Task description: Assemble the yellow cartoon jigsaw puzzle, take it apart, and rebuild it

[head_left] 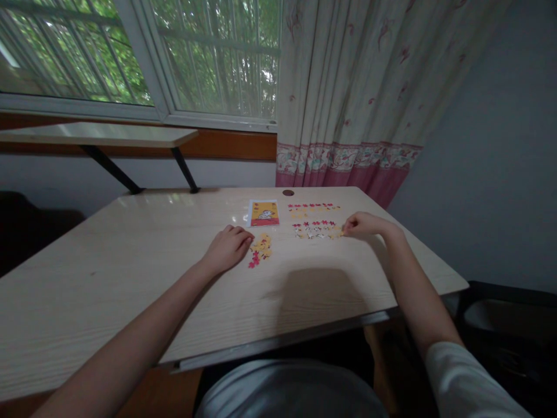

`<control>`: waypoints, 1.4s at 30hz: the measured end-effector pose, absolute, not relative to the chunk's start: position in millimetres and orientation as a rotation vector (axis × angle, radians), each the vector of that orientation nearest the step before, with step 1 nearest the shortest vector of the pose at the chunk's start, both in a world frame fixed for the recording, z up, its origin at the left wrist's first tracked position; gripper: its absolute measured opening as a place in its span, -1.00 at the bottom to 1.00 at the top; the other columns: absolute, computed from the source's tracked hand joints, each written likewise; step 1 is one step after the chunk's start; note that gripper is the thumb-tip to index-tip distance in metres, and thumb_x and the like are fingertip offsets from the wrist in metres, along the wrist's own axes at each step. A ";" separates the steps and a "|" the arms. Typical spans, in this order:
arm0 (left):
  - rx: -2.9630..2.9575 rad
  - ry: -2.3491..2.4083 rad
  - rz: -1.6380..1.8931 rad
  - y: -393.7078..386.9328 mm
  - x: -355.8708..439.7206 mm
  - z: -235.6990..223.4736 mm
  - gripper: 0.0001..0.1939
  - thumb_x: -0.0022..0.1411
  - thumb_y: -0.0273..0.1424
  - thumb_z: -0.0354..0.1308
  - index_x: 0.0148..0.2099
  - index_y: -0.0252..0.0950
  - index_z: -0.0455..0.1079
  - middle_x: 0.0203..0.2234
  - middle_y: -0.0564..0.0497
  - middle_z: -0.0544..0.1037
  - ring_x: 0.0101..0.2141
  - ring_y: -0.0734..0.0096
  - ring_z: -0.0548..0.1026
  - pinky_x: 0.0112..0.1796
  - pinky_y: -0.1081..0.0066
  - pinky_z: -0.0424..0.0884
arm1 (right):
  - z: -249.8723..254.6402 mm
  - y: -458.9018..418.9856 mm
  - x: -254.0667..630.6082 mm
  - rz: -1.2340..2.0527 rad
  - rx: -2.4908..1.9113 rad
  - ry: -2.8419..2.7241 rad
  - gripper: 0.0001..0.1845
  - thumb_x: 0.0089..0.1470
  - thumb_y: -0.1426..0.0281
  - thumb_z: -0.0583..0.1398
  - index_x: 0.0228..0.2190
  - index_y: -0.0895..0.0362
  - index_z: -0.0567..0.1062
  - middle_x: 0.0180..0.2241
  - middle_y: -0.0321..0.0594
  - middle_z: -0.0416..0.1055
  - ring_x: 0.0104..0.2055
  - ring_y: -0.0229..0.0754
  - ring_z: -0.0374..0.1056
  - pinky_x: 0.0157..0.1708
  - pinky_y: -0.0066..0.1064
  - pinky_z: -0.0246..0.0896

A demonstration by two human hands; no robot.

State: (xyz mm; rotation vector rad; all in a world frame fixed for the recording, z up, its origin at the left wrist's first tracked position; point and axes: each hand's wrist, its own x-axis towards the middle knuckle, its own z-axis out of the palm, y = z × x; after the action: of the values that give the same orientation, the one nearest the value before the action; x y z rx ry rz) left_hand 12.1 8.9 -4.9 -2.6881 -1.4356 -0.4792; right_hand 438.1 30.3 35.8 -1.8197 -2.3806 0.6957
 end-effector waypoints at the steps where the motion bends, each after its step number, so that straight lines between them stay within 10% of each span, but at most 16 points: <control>1: -2.658 -1.461 -0.478 9.5 11.1 -5.0 -0.62 0.27 -0.28 -0.17 -0.15 -0.28 0.45 -0.27 -0.12 0.50 -0.24 0.20 0.35 -0.19 0.25 0.26 | 33.7 30.9 439.8 0.725 -1.844 -2.389 -0.74 -0.17 0.27 0.19 -0.48 0.21 0.55 -0.55 -0.27 0.43 -0.52 -0.31 0.24 -0.49 -0.51 0.07; 42: -2.872 -1.796 -0.917 22.9 0.3 -7.2 -0.80 0.05 -0.30 0.04 -0.35 -0.34 0.35 -0.49 -0.04 0.49 -0.48 0.38 0.40 -0.43 0.42 0.28 | 35.3 17.4 370.1 0.449 -1.489 -2.405 -0.77 -0.03 0.33 0.10 -0.43 0.21 0.49 -0.59 -0.30 0.31 -0.53 -0.35 0.13 -0.50 -0.52 -0.03</control>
State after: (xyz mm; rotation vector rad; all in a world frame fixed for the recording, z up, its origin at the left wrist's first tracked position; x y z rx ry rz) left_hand 0.3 22.9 -7.2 -2.8724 -1.7964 -0.9166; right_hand 370.1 17.4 35.3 -1.4889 -2.4052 0.4485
